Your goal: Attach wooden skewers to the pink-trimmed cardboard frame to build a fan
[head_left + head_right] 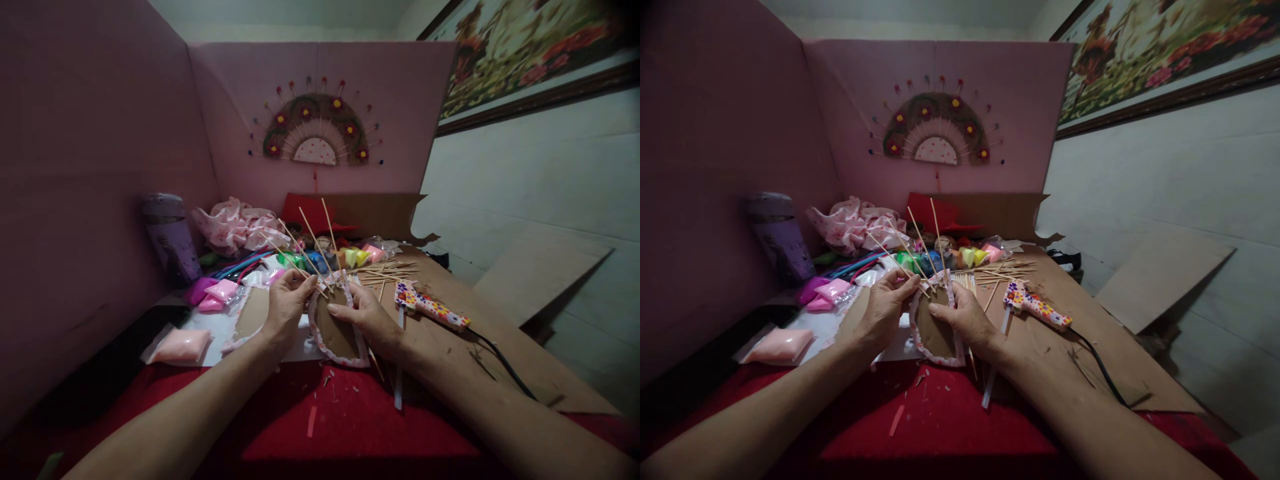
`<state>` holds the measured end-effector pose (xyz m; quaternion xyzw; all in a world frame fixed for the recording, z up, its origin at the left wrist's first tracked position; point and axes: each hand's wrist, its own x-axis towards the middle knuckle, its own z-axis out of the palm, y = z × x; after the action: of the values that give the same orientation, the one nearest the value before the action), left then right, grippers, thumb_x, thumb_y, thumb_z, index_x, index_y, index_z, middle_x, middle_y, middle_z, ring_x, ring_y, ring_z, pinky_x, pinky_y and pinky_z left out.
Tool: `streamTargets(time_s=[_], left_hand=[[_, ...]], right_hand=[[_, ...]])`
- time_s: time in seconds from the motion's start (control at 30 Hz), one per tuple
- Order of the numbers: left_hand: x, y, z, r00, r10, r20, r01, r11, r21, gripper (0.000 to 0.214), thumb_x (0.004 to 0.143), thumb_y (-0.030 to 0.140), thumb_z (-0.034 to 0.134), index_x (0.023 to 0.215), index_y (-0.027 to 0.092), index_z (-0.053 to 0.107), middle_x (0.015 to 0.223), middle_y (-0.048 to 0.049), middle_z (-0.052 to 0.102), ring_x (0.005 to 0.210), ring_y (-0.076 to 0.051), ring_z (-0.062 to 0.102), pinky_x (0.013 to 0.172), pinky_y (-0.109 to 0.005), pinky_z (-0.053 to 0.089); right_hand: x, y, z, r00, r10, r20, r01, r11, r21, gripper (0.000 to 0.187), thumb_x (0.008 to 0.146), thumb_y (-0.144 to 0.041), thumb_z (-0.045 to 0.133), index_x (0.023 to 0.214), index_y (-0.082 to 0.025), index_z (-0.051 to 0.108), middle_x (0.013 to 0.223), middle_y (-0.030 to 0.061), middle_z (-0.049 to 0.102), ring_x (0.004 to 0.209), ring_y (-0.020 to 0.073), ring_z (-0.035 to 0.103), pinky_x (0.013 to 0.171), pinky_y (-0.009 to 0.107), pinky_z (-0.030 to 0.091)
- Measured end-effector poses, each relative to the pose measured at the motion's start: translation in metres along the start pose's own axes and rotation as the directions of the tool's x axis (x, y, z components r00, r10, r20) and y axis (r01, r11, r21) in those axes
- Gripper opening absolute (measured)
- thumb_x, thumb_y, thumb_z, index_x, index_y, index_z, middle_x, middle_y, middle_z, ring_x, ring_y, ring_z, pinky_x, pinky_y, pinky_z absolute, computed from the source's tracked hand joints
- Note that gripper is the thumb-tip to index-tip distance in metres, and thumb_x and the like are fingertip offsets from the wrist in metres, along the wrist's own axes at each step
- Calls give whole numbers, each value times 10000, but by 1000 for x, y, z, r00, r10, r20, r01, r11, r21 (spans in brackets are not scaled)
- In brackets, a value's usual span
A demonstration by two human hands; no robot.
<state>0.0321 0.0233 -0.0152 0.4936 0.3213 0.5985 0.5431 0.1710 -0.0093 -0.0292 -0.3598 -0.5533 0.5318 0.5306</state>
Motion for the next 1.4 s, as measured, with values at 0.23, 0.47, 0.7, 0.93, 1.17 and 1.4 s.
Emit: streamTargets(time_s=[0.23,0.47,0.7,0.93,1.17,1.4], left_hand=[[0,-1,-1,1000,2,3,-2,1000,5,304,589,341,735,628,170,487,522,59,527,422,-65,454,396,-176,355],[1,-1,-1,1000,8,-1,-8,1000,-7,301,588,322,739,622,165,484,512,62,517,418,-58,444,400,-170,355],[1,-2,-1,1000,9,2,-9,1000,-16,302,590,327,736,635,163,486,518,60,526,420,-62,453,397,-171,363],[2,-2,-1,1000,24,4,-24,1000,-12,302,585,323,739,630,161,489,519,58,528,427,-63,456,404,-169,364],[2,-2,-1,1000,28,-1,-28,1000,-9,295,597,317,731,630,157,485,526,55,527,437,-61,458,412,-166,363],[1,-1,0,1000,30,1,-30,1000,-5,285,600,312,729,633,156,493,526,55,524,438,-58,454,416,-165,362]], right_hand=[[0,-1,1,1000,-10,8,10,1000,-2,363,639,-273,682,942,-166,511,804,15,612,703,155,586,668,305,462],[0,-1,1,1000,-9,7,9,1000,-8,365,646,-278,682,948,-167,512,804,20,616,698,159,584,667,310,463],[1,0,0,1000,-12,8,12,1000,-13,362,639,-274,690,935,-162,514,777,7,604,691,153,575,652,294,460],[0,0,0,1000,-29,8,29,999,-22,354,644,-279,688,938,-170,523,796,10,605,709,154,571,662,294,451],[0,-1,0,1000,-21,15,21,1000,-13,368,637,-270,686,949,-167,520,808,20,607,711,158,571,662,303,447],[0,-1,1,1000,-15,7,15,1000,14,374,631,-265,690,945,-160,517,822,26,609,701,149,571,660,298,449]])
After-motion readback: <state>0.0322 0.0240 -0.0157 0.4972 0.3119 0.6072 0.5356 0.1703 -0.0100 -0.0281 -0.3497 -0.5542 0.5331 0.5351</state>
